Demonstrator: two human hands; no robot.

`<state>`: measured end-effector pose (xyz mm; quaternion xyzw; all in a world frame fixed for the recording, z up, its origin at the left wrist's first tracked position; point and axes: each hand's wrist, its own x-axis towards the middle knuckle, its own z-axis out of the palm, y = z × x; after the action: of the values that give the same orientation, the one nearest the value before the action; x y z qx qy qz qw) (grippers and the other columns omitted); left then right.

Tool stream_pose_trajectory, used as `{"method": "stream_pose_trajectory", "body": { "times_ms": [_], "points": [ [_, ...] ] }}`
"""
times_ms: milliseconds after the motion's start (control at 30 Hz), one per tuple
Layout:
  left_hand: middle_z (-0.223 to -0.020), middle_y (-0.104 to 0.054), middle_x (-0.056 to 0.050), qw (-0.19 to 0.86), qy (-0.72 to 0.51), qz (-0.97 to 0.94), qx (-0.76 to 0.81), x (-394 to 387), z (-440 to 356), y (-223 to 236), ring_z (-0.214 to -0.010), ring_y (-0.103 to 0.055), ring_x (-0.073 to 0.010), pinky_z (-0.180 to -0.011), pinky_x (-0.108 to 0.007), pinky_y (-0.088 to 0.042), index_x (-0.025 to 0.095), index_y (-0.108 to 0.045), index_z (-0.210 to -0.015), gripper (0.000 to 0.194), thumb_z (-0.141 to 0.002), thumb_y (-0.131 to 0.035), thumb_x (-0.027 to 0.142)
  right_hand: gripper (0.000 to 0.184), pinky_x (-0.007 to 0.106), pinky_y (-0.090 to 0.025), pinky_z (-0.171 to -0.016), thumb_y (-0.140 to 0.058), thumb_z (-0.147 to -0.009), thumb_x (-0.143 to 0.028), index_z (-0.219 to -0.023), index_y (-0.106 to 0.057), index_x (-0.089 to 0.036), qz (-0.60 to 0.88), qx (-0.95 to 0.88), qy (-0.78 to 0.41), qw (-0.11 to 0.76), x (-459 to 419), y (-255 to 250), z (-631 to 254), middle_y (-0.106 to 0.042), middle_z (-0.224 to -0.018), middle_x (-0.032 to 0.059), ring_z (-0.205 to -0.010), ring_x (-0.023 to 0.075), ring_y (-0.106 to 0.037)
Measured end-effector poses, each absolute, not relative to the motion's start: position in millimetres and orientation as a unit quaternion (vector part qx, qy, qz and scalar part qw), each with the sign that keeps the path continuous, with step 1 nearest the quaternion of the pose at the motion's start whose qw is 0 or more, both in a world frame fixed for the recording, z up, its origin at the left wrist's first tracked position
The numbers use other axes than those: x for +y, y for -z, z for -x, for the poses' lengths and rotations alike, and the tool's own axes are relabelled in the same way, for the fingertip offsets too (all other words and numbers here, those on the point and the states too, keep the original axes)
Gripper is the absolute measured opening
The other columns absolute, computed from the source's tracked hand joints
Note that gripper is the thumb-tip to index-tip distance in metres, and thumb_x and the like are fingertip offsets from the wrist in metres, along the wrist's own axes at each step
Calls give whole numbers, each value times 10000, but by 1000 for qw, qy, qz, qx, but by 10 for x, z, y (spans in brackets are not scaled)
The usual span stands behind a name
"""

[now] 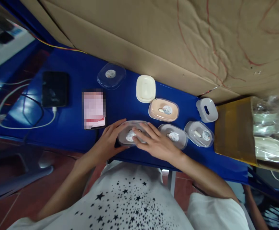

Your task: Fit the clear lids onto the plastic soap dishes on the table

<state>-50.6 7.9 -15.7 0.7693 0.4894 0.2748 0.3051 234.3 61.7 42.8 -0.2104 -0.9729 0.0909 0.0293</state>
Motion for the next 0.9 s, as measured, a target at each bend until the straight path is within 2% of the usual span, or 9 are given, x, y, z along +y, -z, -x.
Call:
{"method": "stream_pose_trajectory", "body": {
  "times_ms": [167,367,500,667,800,900],
  "points": [
    [-1694,-524,-145,309,-298,-757,493,98,530,155,-1584,-519,-387,-1268,-623,-485,395,-241,-1737,1081,-900,-913,264,648,607,-468,-1328,-681,-1014,-194,-1651,-560,-219,240,-961,-130,33,673,-427,-2342,-492,-1760,129,-1671,364,-406],
    [-1751,-419,-146,313,-273,-765,492,92,562,190,-1595,-493,-397,-1261,-635,-507,421,-278,-1737,1058,-903,-897,222,718,640,-399,-1364,-652,-969,-70,-1651,-556,-271,200,-973,-114,17,684,-440,-2311,-456,-1789,65,-1694,355,-361],
    [-1737,-438,-149,314,-275,-759,499,80,566,197,-1581,-508,-398,-1268,-636,-506,414,-246,-1756,1099,-899,-926,307,671,615,-437,-1347,-671,-987,-128,-1643,-569,-219,225,-965,-132,39,700,-425,-2318,-449,-1787,125,-1701,368,-344],
    [-1757,-413,-153,300,-270,-763,504,76,534,201,-1586,-501,-403,-1259,-632,-516,409,-266,-1752,1058,-918,-906,294,713,653,-379,-1372,-636,-968,-47,-1641,-563,-269,201,-972,-121,23,695,-430,-2314,-425,-1806,76,-1713,365,-313],
    [-1731,-442,-134,309,-276,-762,497,106,554,168,-1575,-510,-396,-1265,-642,-505,426,-258,-1754,1027,-944,-880,316,678,645,-381,-1375,-644,-997,-90,-1645,-546,-264,219,-963,-156,36,722,-431,-2289,-417,-1810,91,-1725,342,-287],
    [-1708,-464,-124,330,-276,-752,499,131,576,136,-1571,-515,-386,-1274,-629,-500,426,-277,-1748,983,-960,-855,317,677,657,-369,-1377,-688,-973,-84,-1621,-567,-236,216,-962,-161,45,751,-427,-2265,-431,-1801,110,-1720,366,-294]
  ]
}}
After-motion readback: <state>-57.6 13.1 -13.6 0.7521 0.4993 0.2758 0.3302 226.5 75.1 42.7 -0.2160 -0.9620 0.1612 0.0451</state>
